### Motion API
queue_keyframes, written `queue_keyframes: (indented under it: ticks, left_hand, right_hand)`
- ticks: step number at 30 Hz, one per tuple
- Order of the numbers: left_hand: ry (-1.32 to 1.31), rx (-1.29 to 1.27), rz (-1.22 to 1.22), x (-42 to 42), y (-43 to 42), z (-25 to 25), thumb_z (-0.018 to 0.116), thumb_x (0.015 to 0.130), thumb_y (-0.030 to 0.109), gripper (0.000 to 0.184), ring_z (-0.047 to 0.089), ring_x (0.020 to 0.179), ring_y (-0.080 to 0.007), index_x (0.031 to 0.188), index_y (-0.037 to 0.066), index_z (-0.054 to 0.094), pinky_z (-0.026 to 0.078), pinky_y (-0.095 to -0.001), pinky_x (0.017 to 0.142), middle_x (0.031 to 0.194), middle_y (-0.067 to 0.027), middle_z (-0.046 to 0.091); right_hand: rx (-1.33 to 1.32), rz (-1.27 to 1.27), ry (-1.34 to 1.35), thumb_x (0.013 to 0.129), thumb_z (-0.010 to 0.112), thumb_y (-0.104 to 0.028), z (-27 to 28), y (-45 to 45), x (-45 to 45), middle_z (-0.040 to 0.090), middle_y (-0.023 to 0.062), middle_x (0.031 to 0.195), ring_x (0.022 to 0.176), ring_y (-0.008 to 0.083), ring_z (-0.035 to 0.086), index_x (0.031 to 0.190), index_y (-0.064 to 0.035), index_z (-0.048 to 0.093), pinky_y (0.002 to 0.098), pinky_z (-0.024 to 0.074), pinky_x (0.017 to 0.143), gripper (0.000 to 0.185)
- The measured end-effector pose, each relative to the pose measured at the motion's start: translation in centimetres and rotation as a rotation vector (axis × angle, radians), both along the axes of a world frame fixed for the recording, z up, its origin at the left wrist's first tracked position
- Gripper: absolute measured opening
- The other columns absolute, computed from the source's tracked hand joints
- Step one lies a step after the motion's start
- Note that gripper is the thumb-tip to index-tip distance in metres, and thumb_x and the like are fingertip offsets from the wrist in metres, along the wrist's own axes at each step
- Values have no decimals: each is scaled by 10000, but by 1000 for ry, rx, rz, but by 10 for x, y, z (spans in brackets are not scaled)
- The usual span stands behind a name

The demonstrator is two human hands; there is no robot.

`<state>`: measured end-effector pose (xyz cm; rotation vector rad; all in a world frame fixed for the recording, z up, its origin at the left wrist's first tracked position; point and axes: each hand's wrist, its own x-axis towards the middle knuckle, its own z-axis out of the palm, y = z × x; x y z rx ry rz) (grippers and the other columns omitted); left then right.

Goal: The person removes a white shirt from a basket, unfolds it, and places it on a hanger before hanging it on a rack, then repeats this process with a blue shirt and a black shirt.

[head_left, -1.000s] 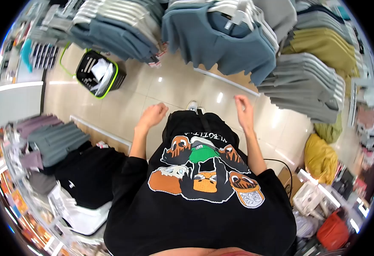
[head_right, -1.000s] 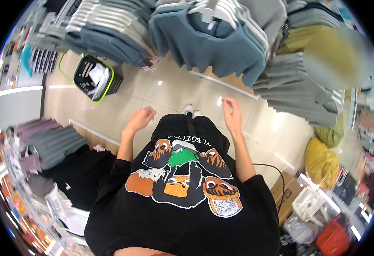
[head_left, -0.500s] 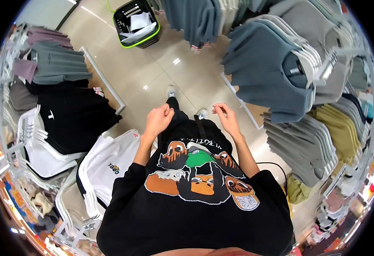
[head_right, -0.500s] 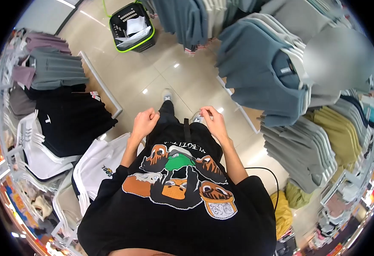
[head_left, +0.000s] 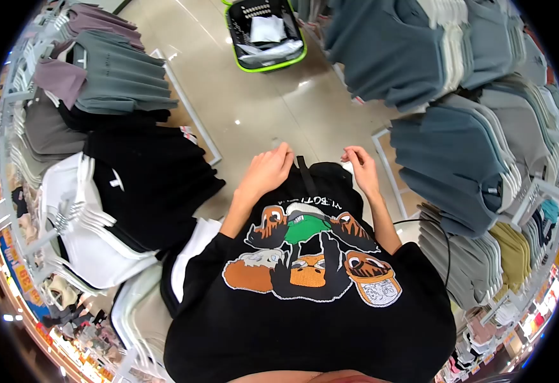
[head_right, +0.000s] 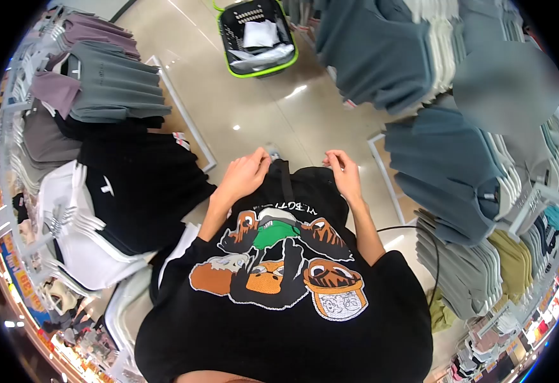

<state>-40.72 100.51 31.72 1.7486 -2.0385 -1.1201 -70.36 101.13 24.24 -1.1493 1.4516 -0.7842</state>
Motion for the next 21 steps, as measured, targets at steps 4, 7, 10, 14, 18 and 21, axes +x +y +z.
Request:
queue_keyframes:
  ticks: [4,7,10,14,18,21]
  left_hand:
    - [-35,-46,40,58,-39,10,524,1018,212,173,671,871,-451,1066,49,560,507,-529,736,911,-198,715]
    - [35,-56,88,89,-61,12,533,1019,199,163,699,826,-398,1055,42,563,528,-485,712,885,-155,729]
    - [174,-36,216,109,-82,7,572,997,144,118,707,704,-266,993,27,584,538,-371,663,815,-118,715]
    - [387,-10,354,131,-112,-16,616,920,128,97,668,619,-289,907,34,595,495,-393,592,707,-137,661]
    - [346,26,349,161,-169,-36,606,918,126,98,647,609,-322,908,29,590,480,-415,583,699,-151,646]
    - [297,80,363,181,-222,-41,593,921,124,100,655,641,-346,909,25,585,486,-424,598,713,-162,650]
  right_hand:
    - [26,98,-9,1063,566,-177,-7,-52,68,731,78,928,895,149,706,1153,6,675,292,548,854,231]
    - [16,224,-52,1061,562,-163,4,-90,117,729,73,921,888,149,705,1148,12,671,294,553,847,224]
    - [-2,299,-39,1060,560,-151,11,-129,152,728,68,914,888,150,706,1140,17,669,293,555,844,216]
    - [21,294,-85,1057,560,-137,-8,-176,190,725,68,903,876,145,708,1125,19,665,292,557,828,200]
    - [60,303,-114,1058,555,-133,-38,-229,230,725,66,902,852,140,704,1122,14,664,291,556,811,193]
    - [116,290,-151,1058,556,-139,-60,-274,258,726,67,905,845,142,703,1129,3,661,293,554,807,190]
